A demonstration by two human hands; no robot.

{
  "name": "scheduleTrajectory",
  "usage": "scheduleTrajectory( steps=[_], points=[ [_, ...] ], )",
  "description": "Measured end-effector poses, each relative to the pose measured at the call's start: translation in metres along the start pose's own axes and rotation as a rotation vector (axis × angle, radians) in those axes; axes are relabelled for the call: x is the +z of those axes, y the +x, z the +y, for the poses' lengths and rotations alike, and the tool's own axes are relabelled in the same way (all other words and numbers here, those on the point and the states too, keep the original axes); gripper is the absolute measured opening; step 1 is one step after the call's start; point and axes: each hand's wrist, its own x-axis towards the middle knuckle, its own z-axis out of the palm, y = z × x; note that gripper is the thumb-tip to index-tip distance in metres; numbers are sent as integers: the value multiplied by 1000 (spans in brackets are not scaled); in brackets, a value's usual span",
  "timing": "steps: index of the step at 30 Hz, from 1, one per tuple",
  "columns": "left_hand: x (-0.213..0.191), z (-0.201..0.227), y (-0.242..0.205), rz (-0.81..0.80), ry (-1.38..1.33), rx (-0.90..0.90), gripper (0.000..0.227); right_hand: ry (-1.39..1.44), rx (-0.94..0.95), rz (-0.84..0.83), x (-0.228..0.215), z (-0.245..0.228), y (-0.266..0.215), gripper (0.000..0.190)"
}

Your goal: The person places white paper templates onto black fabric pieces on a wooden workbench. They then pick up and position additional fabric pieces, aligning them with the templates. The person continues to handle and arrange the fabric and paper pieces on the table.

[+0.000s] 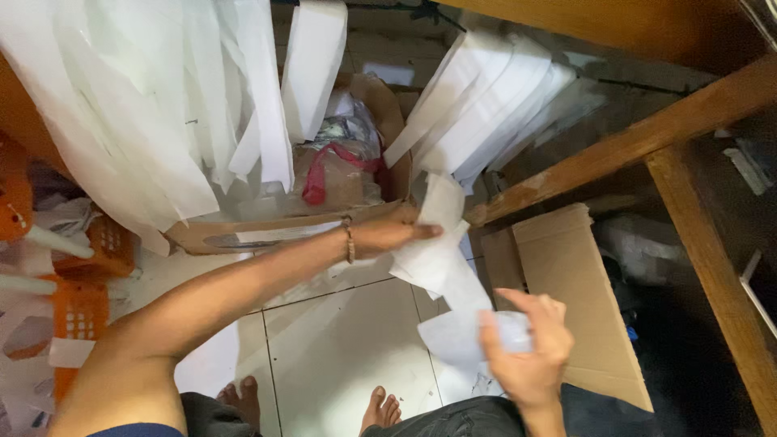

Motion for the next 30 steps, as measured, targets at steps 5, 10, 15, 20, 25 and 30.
scheduleTrajectory(
  steps=[5, 10, 15, 20, 25, 30],
  points=[
    [-20, -8, 0, 73, 85, -59, 45, 916, 405, 142, -14, 43, -1, 25],
    [-20, -15, -2, 64, 92, -43, 42, 1014, 478, 114, -14, 59, 1, 18],
    [-16, -5, 3, -36, -5, 2, 39, 166, 191, 124, -72, 30, 21, 13],
    [-7, 3, 11, -81, -4, 2, 38, -155, 44, 244, -132, 4, 29, 15],
    [2, -5, 21, -156, -207, 34, 36, -309, -71, 297, -144, -5, 35, 18],
    [10, -11, 31, -172, -246, -9, 41, -370, -140, 312, -160, -15, 40, 23]
  ],
)
